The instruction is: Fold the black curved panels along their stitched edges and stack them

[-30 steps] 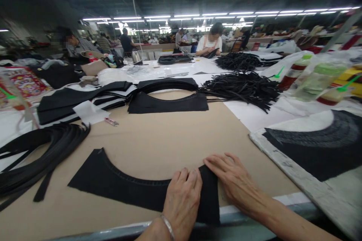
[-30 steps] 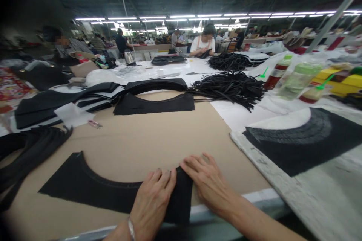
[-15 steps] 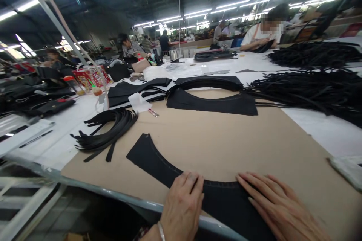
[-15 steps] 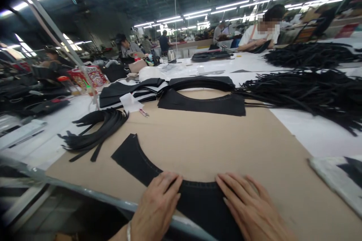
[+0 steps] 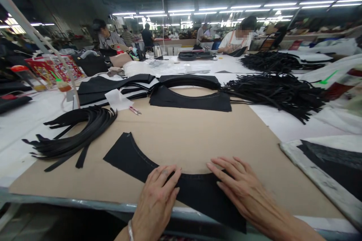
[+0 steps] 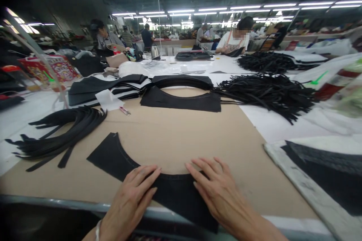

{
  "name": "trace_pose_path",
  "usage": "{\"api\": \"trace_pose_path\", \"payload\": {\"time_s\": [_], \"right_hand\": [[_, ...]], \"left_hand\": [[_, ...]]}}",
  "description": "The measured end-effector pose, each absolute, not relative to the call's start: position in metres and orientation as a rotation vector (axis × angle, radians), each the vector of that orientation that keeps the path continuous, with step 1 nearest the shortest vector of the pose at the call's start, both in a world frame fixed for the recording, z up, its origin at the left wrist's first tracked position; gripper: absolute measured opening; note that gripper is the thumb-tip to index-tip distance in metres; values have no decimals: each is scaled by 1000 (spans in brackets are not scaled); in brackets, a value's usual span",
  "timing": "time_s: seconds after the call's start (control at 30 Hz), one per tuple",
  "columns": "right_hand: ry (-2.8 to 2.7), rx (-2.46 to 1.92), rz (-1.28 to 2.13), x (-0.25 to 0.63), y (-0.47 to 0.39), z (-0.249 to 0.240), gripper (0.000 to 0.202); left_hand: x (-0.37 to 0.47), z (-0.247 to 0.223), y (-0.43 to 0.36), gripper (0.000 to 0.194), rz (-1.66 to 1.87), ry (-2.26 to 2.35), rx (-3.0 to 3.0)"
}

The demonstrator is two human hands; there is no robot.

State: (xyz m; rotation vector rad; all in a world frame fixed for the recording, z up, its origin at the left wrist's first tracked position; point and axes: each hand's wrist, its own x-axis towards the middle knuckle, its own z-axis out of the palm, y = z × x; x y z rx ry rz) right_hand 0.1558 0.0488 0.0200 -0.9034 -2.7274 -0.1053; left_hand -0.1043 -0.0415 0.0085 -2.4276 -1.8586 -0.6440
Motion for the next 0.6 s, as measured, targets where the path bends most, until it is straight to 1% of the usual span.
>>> {"api": "trace_pose_path", "payload": {"time_s": [0.13,0.33,0.5,0.6], "right_hand": [[-2776,-844,-90,138,39,21,42],[-2661,-786,-56,129,36,17,29],[-2642,-763,-53,124,38,24,26],[-2656,-740,-93,123,41,24,25]], "left_hand": [[-100,10,-40,38,-672,-1846,-2451],[-93,7,-36,33,-692,-1790,-2446],[-90,10,-35,31,-676,-1750,-2464],[-93,18,-36,30,-731,-1860,-2533]]}}
